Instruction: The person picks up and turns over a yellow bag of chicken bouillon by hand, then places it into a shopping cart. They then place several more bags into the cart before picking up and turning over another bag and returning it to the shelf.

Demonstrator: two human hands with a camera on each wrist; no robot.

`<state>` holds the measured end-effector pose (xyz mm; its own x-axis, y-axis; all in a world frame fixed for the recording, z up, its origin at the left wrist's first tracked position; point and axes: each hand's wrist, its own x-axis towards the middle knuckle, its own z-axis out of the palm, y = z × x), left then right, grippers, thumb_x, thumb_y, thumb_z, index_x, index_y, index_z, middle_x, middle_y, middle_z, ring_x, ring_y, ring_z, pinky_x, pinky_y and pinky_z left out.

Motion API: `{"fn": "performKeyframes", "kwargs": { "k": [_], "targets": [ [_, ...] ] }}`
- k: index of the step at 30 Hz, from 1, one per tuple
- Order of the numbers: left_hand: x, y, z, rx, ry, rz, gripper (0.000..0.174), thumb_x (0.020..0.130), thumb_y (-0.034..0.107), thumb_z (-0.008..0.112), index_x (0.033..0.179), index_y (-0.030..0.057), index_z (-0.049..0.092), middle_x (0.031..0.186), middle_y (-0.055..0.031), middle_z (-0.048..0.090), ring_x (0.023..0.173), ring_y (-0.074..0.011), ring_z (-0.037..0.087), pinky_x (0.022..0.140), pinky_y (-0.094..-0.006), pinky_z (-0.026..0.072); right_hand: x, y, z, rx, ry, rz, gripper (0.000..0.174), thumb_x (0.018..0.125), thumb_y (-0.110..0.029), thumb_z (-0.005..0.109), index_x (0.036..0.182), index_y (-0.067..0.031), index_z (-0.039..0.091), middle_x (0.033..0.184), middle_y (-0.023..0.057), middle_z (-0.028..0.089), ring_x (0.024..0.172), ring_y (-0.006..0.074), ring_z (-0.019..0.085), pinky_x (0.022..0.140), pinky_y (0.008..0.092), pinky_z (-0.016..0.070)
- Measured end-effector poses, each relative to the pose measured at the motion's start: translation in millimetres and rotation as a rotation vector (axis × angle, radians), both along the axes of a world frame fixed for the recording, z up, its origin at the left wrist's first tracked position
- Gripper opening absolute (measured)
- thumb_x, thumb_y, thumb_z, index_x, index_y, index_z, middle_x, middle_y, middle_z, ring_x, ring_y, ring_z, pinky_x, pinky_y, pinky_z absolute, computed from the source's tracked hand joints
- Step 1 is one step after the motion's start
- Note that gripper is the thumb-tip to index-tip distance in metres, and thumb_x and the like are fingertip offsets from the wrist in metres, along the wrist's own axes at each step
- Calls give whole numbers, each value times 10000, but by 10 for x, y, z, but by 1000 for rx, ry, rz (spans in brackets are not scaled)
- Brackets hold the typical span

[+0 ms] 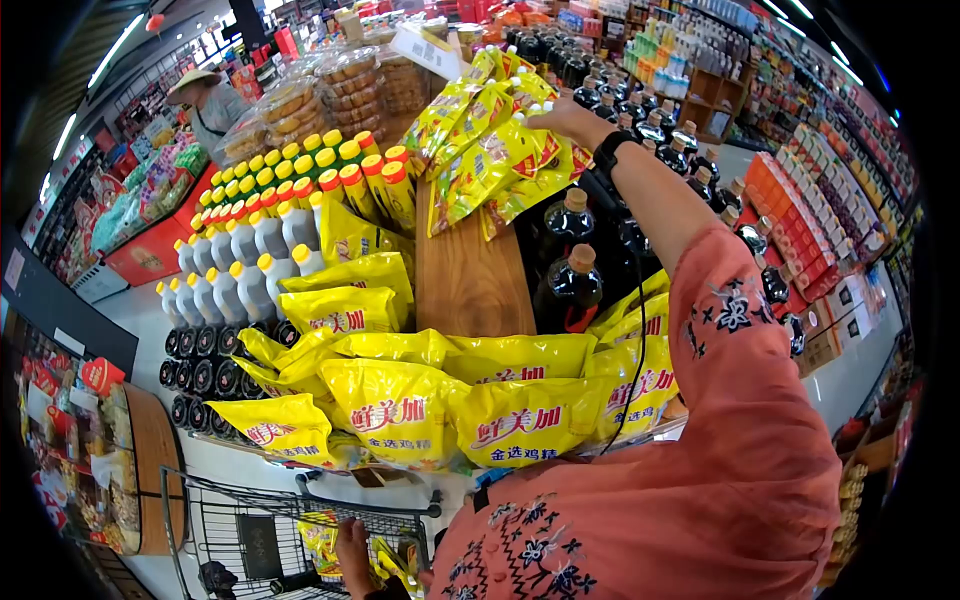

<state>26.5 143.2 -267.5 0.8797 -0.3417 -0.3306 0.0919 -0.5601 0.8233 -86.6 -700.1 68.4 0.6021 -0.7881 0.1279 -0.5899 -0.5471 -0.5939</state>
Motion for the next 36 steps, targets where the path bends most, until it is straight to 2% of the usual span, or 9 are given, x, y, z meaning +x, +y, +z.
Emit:
{"fn": "performKeyframes", "kwargs": {
  "k": [4,7,9,10,14,17,21,27,36],
  "targets": [
    [-20,-90,-58,19,33,-5,341,971,216,608,1173,-59,602,946,-116,679,810,-153,607,732,-309,504,-92,358,77,142,32,-10,1093,734,-545,820,1404,183,356,1429,302,432,1258,335,499,1021,371,424],
    [-54,-35,-120,26,106,2,350,963,220,613,1173,-60,608,954,-131,680,814,-162,615,732,-316,507,-30,333,118,122,170,23,1055,714,-645,777,1344,146,478,1361,278,534,1181,347,569,988,377,446],
    [-93,-152,125,146,82,-42,338,954,233,619,1134,-53,635,916,-137,686,791,-177,639,716,-319,516,118,233,-23,-104,143,-79,771,701,-633,780,938,95,690,874,158,699,764,280,652,689,374,496],
    [-98,-116,53,154,50,-47,333,953,237,619,1119,-50,644,900,-135,687,781,-179,642,709,-320,517,173,127,-120,-91,30,-41,725,690,-574,824,907,104,684,849,138,689,746,265,640,667,376,481],
    [-127,57,-358,144,-222,-90,312,946,243,619,1073,-38,670,858,-130,695,763,-208,663,699,-341,522,176,159,-98,59,47,-98,639,668,-451,883,962,84,693,929,140,705,811,246,653,715,368,497],
    [-209,-96,-59,159,52,-30,295,940,255,616,1050,-14,672,868,-168,691,789,-297,673,715,-391,516,162,105,-247,78,72,-19,693,733,-410,861,1158,95,650,1109,145,697,942,247,658,818,336,505],
    [-180,8,-248,232,6,-138,279,935,275,599,1012,11,645,841,-217,656,793,-432,622,715,-458,490,101,346,-51,88,98,6,573,748,-293,824,1118,107,647,1033,153,697,883,244,646,760,352,500],
    [-226,4,-336,164,-28,-144,327,954,262,592,1108,-19,657,850,-131,696,683,-202,687,572,-329,520,244,310,-105,43,248,-178,487,751,-266,719,1042,114,630,997,153,655,863,250,608,719,400,492],
    [-307,-260,327,148,69,-166,337,959,265,615,1115,-32,645,823,-156,688,737,-225,657,688,-347,515,69,315,-159,130,-29,-30,339,802,-223,704,883,103,661,845,87,638,723,182,550,632,371,433]
  ]
}}
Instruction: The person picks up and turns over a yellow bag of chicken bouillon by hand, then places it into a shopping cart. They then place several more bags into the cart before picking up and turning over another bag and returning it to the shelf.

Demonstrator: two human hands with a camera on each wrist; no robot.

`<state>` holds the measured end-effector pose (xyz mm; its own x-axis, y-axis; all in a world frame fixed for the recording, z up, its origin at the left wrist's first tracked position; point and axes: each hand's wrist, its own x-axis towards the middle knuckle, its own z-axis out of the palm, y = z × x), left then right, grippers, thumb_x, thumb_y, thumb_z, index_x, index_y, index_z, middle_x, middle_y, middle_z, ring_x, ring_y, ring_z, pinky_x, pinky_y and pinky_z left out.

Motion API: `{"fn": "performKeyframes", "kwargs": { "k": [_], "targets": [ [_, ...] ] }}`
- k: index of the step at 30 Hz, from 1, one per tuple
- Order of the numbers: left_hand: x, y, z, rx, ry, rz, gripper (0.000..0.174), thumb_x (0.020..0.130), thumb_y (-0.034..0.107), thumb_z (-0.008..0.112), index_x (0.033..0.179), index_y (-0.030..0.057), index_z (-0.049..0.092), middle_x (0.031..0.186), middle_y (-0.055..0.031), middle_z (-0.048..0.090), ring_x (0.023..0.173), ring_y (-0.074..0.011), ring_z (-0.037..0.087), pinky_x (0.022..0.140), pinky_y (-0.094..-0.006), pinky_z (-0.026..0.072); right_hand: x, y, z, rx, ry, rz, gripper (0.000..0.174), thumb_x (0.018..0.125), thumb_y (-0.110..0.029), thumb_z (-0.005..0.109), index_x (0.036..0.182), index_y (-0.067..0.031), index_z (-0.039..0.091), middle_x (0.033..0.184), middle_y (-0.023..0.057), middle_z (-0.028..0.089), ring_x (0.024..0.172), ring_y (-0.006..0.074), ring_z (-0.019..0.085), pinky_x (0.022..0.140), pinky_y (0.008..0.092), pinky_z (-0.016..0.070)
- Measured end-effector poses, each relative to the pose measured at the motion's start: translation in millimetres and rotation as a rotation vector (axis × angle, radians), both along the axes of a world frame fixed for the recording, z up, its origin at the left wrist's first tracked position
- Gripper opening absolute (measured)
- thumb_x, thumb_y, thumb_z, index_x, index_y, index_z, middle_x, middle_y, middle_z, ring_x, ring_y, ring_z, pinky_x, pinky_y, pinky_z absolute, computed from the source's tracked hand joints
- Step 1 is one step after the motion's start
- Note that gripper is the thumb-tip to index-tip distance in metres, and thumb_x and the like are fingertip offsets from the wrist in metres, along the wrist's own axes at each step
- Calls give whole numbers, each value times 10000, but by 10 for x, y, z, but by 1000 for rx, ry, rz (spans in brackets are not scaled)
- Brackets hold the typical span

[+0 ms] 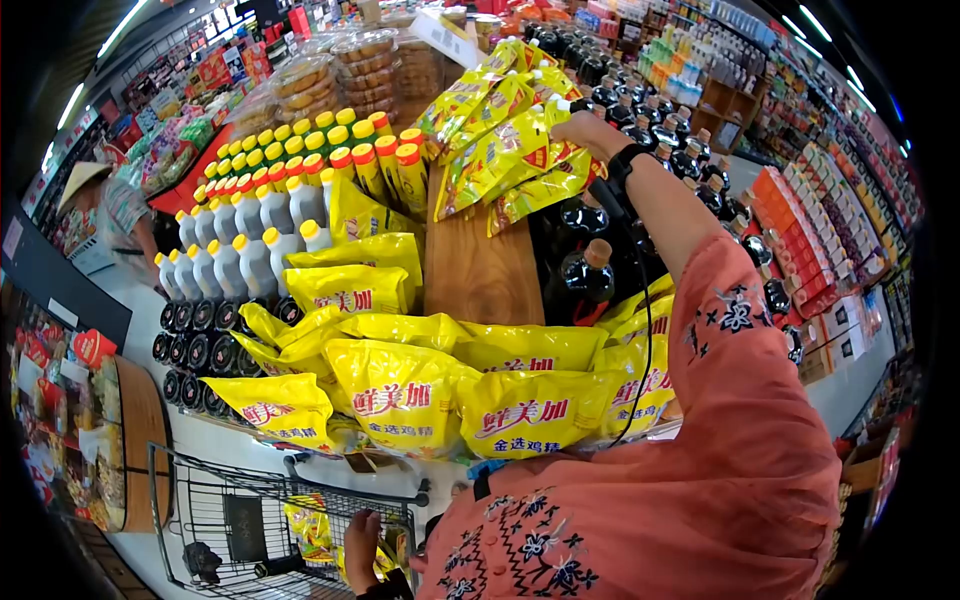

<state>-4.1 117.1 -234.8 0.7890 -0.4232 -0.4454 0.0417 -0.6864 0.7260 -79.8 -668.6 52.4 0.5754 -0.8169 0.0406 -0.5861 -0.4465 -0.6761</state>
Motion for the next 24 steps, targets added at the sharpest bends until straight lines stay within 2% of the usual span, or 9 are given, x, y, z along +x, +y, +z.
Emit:
{"fn": "performKeyframes", "kwargs": {
  "k": [3,5,7,11,17,19,21,23,24],
  "targets": [
    [-43,-586,1260,1,58,-171,334,957,221,624,1179,-28,627,904,-147,701,807,-204,662,744,-324,518,-89,65,54,36,-58,56,353,811,-231,708,911,105,673,860,94,657,726,181,569,640,361,442],
    [-47,-907,1843,-268,62,-160,336,959,143,609,1246,-31,593,1007,-134,702,894,-184,655,806,-309,516,-54,9,25,17,-37,13,360,812,-236,705,925,105,673,862,97,663,738,181,578,646,366,451],
    [-35,-1254,2571,-378,-74,-288,344,960,91,603,1278,-37,568,1081,-121,695,950,-167,642,847,-303,513,-42,-58,-37,16,-66,7,362,805,-231,703,927,108,668,863,98,660,737,183,575,647,371,452],
    [87,-2041,3394,-459,-361,-552,300,978,132,606,1229,-33,597,1074,-129,700,951,-185,658,861,-297,512,-17,4,25,-3,5,-31,366,769,-231,706,888,110,648,831,102,632,720,197,548,627,379,428],
    [501,-3869,3539,-552,-730,-837,332,1005,228,576,1219,-25,598,1067,-121,684,1005,-188,655,873,-307,500,-138,120,130,-51,58,94,461,770,-362,641,940,67,646,941,186,669,773,265,595,663,398,458],
    [597,-4470,3403,-478,-775,-898,371,984,249,593,1238,-20,587,1112,-161,672,1057,-240,645,907,-330,491,-225,325,218,-114,26,83,477,772,-386,635,955,53,664,952,205,682,828,295,637,707,385,482],
    [615,-4957,3223,-400,-1019,-906,430,962,263,585,1302,3,553,1196,-208,637,1081,-331,637,937,-390,495,-230,313,243,-79,20,80,505,780,-407,622,996,48,662,979,203,692,877,316,661,756,386,490],
    [626,-5378,3020,-298,-1055,-926,462,941,240,568,1344,18,522,1253,-236,599,1110,-378,615,955,-425,490,-200,14,115,-171,93,201,540,798,-419,587,1113,14,653,1117,190,696,940,335,671,808,411,493],
    [612,-5544,2945,-250,-1075,-931,482,930,229,560,1365,25,507,1282,-250,580,1124,-402,603,965,-442,487,-260,177,240,-115,110,119,540,801,-420,581,1139,-5,653,1150,179,692,979,336,672,821,420,495]
  ]
}}
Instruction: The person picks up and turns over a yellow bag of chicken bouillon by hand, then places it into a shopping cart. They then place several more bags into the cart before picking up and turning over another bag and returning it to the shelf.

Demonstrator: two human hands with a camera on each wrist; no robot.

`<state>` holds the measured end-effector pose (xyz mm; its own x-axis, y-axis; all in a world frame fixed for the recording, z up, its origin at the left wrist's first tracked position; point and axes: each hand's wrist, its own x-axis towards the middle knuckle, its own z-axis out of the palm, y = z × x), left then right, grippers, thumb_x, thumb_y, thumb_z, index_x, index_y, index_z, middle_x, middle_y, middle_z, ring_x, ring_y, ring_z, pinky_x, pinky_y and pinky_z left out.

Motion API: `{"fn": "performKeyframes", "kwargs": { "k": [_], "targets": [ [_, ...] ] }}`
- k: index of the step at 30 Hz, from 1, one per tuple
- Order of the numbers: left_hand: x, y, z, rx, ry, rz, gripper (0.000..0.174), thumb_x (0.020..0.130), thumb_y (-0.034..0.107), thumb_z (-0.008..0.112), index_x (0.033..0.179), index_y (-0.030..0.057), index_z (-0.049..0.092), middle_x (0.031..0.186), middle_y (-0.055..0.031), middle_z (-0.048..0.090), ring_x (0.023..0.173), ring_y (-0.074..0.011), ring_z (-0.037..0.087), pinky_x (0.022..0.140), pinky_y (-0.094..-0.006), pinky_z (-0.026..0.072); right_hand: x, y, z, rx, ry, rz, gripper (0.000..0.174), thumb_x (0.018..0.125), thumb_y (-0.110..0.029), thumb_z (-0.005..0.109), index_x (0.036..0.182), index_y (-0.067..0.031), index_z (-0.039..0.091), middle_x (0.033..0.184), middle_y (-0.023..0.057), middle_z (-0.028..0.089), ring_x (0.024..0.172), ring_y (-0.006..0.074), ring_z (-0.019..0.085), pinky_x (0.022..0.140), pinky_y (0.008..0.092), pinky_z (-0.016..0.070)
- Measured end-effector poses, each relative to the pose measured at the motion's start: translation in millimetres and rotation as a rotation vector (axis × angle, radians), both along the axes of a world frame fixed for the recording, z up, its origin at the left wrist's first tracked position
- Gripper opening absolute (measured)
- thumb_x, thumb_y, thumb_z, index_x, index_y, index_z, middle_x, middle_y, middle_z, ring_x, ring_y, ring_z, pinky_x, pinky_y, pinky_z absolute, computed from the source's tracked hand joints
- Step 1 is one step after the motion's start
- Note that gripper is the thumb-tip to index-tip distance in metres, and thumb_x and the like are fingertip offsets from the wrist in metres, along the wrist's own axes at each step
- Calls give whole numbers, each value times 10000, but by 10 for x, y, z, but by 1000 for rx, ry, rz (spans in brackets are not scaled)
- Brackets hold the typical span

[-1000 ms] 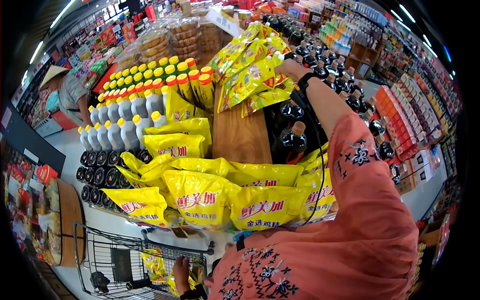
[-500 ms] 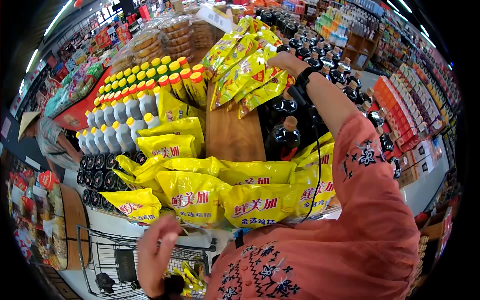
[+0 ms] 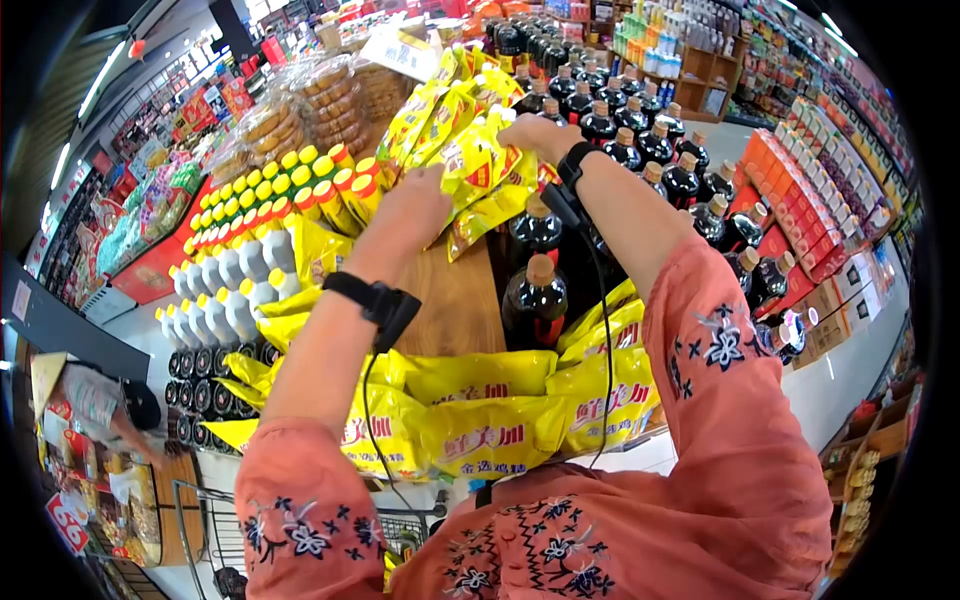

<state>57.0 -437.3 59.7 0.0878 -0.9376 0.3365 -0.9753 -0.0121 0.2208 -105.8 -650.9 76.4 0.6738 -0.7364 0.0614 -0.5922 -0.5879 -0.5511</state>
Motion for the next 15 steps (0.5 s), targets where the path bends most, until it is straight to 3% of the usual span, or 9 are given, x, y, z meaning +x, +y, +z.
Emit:
{"fn": "performKeyframes", "kwargs": {
  "k": [2,3,5,7,9,10,13,15],
  "targets": [
    [-90,-244,-100,68,-69,59,500,913,196,545,1383,38,490,1307,-258,559,1124,-414,603,959,-456,494,86,-101,5,-7,289,-299,567,802,-442,576,1215,-60,645,1242,132,675,1091,325,664,864,454,491],
    [-138,-345,-157,105,-101,91,511,904,180,537,1393,44,481,1320,-262,549,1124,-420,603,956,-464,497,76,-98,-1,-55,337,-324,543,817,-412,564,1220,-56,640,1261,119,667,1102,324,659,868,469,484],
    [-205,-496,-239,77,-148,111,457,887,148,522,1333,54,512,1260,-254,572,1067,-410,635,895,-478,523,-132,84,74,-114,153,-46,487,849,-387,531,1162,-36,658,1192,155,682,1073,344,660,869,457,497],
    [-241,-545,-347,16,-171,73,352,905,125,496,1243,41,551,1155,-247,614,985,-405,664,833,-481,546,-58,-246,-175,-523,262,223,272,858,-204,551,1011,-24,687,1036,193,690,987,356,671,833,432,527],
    [-224,-647,-425,-23,-239,75,270,919,97,493,1169,24,562,1091,-221,644,880,-388,691,751,-457,566,-29,-420,-330,-923,352,422,176,851,-41,540,916,-17,703,973,207,690,922,354,687,797,420,552],
    [-191,-660,-447,-36,-269,61,245,923,94,493,1145,20,566,1070,-217,650,864,-382,695,735,-451,569,-31,-461,-367,-941,326,422,177,788,-109,632,945,-45,685,948,192,669,938,367,666,795,419,535],
    [-60,-645,-503,-90,-347,7,198,928,93,500,1095,14,570,1013,-212,660,829,-363,701,698,-437,573,45,-581,-408,-784,234,382,170,806,-96,627,948,-21,679,952,208,668,913,360,672,768,400,544],
    [32,-642,-496,-98,-355,36,184,925,89,507,1080,13,571,985,-213,663,821,-351,703,686,-432,573,121,-601,-452,-446,-29,330,157,833,-117,611,908,16,649,916,193,661,857,302,675,702,390,539]
  ]
}}
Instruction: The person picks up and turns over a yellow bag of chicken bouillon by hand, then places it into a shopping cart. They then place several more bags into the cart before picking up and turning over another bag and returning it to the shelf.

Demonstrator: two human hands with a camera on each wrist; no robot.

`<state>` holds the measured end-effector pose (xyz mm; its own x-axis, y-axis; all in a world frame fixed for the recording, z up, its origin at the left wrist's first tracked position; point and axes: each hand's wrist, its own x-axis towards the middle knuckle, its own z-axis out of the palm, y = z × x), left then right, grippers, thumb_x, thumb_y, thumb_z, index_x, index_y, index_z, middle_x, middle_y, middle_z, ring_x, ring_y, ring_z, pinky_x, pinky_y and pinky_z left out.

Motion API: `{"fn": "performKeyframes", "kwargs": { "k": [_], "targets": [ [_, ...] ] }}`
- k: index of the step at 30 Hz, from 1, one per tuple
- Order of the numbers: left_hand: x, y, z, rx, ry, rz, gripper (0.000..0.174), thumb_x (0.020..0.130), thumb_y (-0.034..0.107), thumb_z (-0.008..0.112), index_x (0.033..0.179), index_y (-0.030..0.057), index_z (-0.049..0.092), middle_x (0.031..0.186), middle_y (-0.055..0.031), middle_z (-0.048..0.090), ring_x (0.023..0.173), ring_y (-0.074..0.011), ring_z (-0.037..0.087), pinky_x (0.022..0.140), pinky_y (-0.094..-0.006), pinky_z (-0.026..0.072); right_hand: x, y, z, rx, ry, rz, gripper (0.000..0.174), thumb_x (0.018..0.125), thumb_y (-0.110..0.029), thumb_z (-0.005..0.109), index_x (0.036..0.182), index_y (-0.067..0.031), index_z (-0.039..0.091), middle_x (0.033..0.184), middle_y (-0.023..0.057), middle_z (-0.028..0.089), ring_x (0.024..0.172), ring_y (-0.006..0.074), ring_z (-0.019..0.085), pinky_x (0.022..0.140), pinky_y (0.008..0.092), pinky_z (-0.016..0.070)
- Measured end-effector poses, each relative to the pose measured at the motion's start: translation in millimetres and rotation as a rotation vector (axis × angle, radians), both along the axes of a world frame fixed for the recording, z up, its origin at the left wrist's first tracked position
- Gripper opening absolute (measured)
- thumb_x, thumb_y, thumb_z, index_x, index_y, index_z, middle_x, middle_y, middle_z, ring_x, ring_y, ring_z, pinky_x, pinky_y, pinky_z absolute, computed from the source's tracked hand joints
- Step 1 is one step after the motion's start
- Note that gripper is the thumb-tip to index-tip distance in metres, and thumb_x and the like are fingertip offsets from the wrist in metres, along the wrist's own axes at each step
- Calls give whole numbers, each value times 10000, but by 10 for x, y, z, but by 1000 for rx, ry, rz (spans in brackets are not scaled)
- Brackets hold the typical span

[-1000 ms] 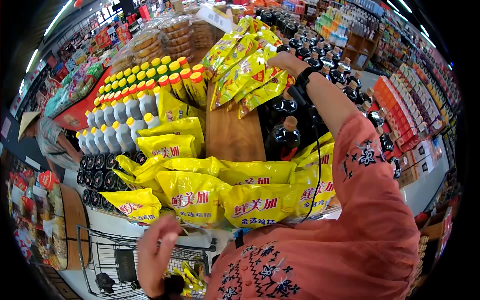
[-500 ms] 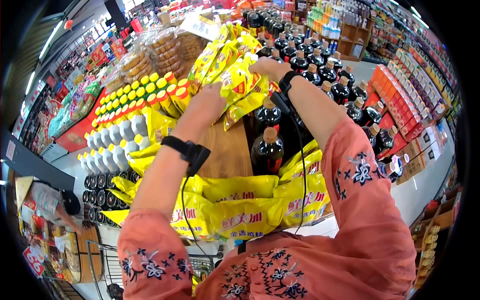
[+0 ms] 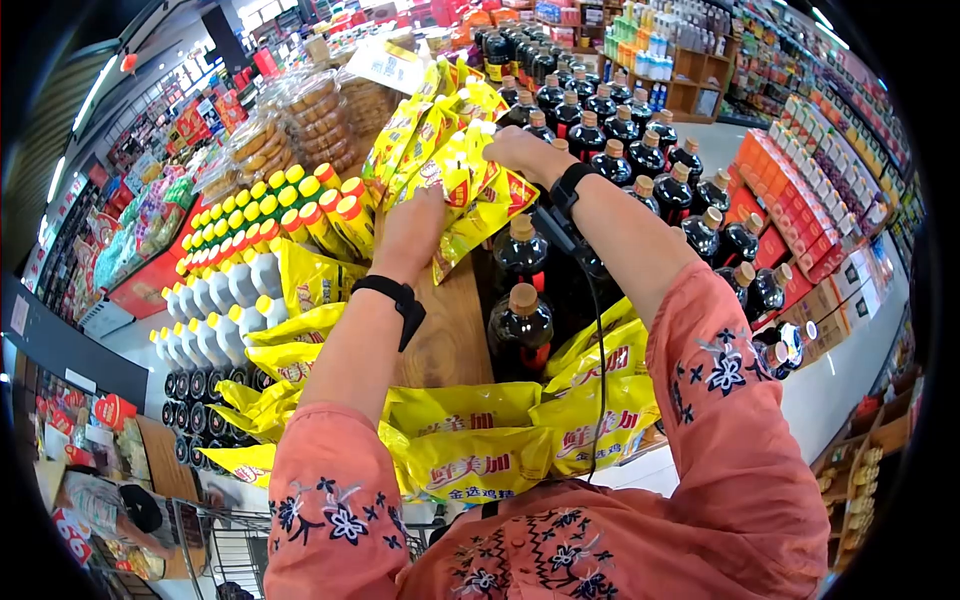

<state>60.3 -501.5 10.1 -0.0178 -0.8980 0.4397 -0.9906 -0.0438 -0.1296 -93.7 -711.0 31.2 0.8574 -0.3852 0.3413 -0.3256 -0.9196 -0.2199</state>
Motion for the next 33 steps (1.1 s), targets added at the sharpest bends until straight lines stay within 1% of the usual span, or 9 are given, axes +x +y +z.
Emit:
{"fn": "performKeyframes", "kwargs": {
  "k": [4,10,17,21,24,25,28,29,33],
  "targets": [
    [84,-6,201,11,134,80,261,901,125,541,1141,28,575,1006,-215,671,896,-356,696,749,-458,563,52,301,237,1033,-352,-133,204,869,-140,612,891,63,601,827,112,641,595,234,636,546,366,507],
    [135,137,206,49,227,64,482,880,228,604,1331,83,514,1147,-214,637,984,-384,664,832,-478,539,142,581,366,1179,-490,-139,206,865,-148,626,987,17,613,897,88,650,684,217,671,576,359,553],
    [181,27,173,-100,160,130,147,908,178,541,1003,74,584,932,-193,675,833,-387,682,716,-491,558,207,757,411,1195,-497,-62,254,878,-153,600,1067,16,617,1004,153,698,771,275,724,702,460,621],
    [428,109,336,-416,309,-60,153,916,153,546,1006,31,569,917,-234,660,806,-418,659,713,-494,527,305,892,457,1266,-518,57,259,898,-117,569,1094,47,615,994,189,708,755,302,734,680,436,628],
    [578,310,522,-171,643,-49,192,910,160,563,1043,21,566,912,-244,655,801,-395,664,680,-467,512,276,1089,627,1343,-437,90,303,928,-145,579,1136,73,549,1028,212,676,825,332,724,705,442,624],
    [612,407,608,26,817,-43,329,887,250,603,1112,12,571,942,-210,662,854,-327,664,686,-405,503,277,1113,629,1332,-411,129,340,932,-163,565,1144,102,541,997,240,676,795,358,723,710,443,624],
    [674,542,812,351,751,-60,430,907,293,615,1288,99,564,1116,-58,618,1009,-152,597,871,-367,530,339,1101,621,1343,-328,115,400,936,-208,545,1192,99,534,980,239,683,799,357,724,716,445,623],
    [531,638,977,464,992,-92,625,894,497,612,1349,77,533,1186,-75,597,1100,-188,565,920,-362,491,362,1096,612,1345,-296,128,442,944,-252,546,1214,98,524,1005,247,677,827,362,721,738,449,619],
    [326,594,1313,371,1142,0,896,816,799,514,1313,56,568,1250,-112,597,1083,-244,587,830,-348,519,395,1151,615,1412,-213,182,589,983,-415,520,1279,94,496,1135,282,633,970,379,693,836,465,595]
  ]
}}
